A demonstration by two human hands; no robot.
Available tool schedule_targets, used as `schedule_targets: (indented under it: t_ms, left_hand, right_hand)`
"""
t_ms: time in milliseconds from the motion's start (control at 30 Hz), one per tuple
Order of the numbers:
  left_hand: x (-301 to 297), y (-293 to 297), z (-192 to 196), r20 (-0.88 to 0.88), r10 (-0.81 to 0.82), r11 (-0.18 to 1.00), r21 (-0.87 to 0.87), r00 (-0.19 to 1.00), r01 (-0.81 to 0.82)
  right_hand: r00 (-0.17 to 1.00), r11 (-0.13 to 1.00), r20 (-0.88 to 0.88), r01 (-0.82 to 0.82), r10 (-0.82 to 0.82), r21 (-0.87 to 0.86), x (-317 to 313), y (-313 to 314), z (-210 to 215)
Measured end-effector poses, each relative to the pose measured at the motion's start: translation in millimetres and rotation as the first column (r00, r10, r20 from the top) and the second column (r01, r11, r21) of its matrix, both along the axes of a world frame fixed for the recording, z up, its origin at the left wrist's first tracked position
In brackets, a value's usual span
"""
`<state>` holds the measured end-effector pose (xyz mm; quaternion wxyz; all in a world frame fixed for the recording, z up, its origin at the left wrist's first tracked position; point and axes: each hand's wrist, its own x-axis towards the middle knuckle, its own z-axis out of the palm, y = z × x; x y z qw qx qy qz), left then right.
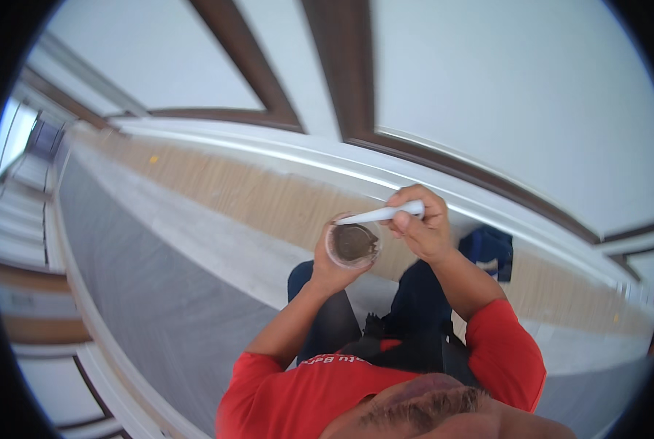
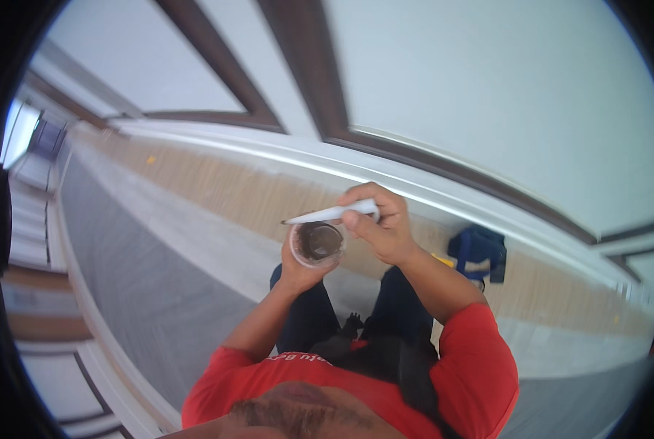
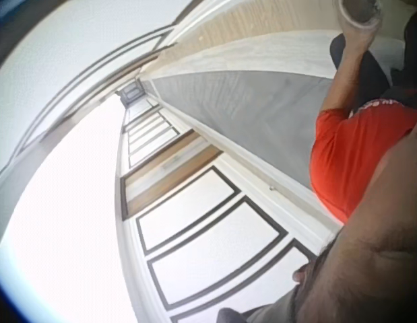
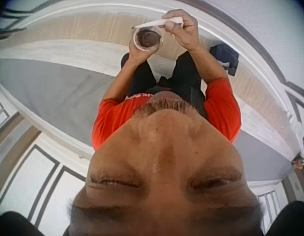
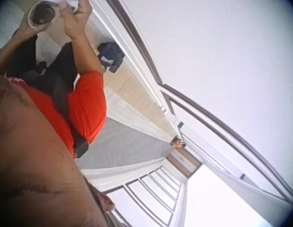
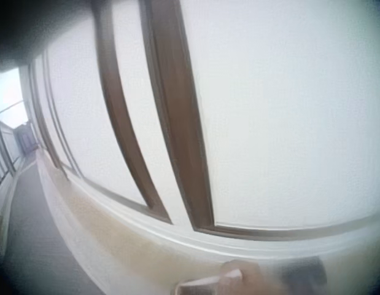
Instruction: The person applies a brown sealant along the junction of a white ceiling and dark wood trim using a small applicator. They repeatedly dip the applicator into a small plastic cup to reload the sealant while working along the trim line.
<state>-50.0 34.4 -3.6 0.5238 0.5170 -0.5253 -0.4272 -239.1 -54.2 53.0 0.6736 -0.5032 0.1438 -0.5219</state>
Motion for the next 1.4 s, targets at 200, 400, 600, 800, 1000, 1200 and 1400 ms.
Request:
schedule_targets:
  t_ms: [200, 400, 600, 800, 1000, 1200, 1400]
  left_hand:
    - [31, 3, 92, 0.085, 0.073, 0.997, -0.025, 0.994, -0.071]
    - [16, 9, 159, 0.147, 0.132, 0.991, -0.026, 0.980, -0.129]
    - [-28, 44, 296, 0.172, -0.047, 0.997, -0.044, 0.984, 0.056]
    - [-70, 64, 410, 0.293, -0.348, 0.926, -0.041, 0.890, 0.376]
    - [-154, 121, 475, 0.286, -0.473, 0.850, -0.102, 0.834, 0.517]
    - [-240, 181, 472, 0.280, -0.564, 0.793, -0.078, 0.777, 0.604]
    - [-330, 245, 480, 0.331, -0.624, 0.713, -0.129, 0.707, 0.690]
  right_hand:
    - [0.994, 0.993, 0.065, -0.084, 0.090, -0.082, 32, -20, 87]
    - [0.998, 0.990, -0.005, 0.057, -0.058, -0.133, 33, 18, 168]
    - [0.991, 0.951, 0.050, 0.105, -0.125, 0.291, -35, 99, 294]
    - [0.854, 0.858, 0.102, 0.497, -0.510, 0.128, -91, 196, 409]
    - [0.752, 0.773, 0.180, 0.617, -0.635, 0.148, -145, 294, 446]
    - [0.675, 0.695, 0.168, 0.700, -0.719, 0.162, -225, 376, 444]
    - [0.541, 0.564, 0.167, 0.812, -0.824, 0.151, -313, 475, 462]
